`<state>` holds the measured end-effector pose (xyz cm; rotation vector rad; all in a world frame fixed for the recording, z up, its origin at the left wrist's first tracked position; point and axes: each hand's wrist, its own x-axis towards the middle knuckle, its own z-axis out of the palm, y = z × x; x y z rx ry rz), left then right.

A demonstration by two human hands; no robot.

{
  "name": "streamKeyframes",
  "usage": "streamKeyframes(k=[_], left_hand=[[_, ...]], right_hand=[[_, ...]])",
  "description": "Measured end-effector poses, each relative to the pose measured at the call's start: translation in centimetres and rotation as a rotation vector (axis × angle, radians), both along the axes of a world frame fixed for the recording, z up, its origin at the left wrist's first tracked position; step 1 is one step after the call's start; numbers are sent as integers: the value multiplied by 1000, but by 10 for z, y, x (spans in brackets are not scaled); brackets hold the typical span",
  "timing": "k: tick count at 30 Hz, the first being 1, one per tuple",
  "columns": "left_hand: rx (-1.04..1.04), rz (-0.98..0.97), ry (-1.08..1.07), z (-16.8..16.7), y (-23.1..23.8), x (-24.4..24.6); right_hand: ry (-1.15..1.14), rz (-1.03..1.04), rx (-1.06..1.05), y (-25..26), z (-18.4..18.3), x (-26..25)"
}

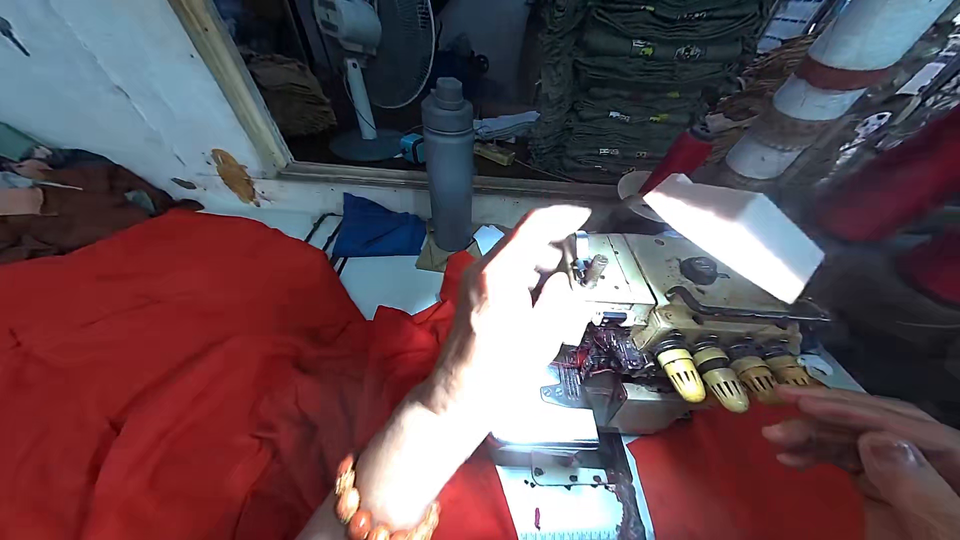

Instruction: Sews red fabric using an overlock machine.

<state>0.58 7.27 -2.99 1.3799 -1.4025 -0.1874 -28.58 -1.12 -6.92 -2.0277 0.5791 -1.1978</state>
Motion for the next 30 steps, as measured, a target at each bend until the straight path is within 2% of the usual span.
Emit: streamKeyframes(k=[3, 6, 10, 12, 15, 18, 21, 25, 30], left_hand=[[26, 235, -312, -61, -11, 3], [178, 242, -551, -96, -7, 0], [176, 230, -719, -92, -16, -5], [250, 181, -813, -80, -20, -9], [322, 167, -763, -79, -21, -12], [177, 226, -630, -94, -20, 0], [183, 207, -555, -98, -13, 9], [361, 103, -432, -78, 22, 15], [319, 145, -501, -73, 21, 14]], right_hand=[[12, 5, 27, 5, -9, -4], [14, 4, 32, 8, -15, -5], [19, -2, 24, 6, -21, -5], [19, 0, 35, 5, -24, -8], [34, -14, 50, 3, -27, -14], [43, -44, 62, 1, -30, -19], [54, -64, 63, -1, -33, -24], [75, -92, 91, -6, -41, -29], [87, -108, 111, -8, -49, -27]])
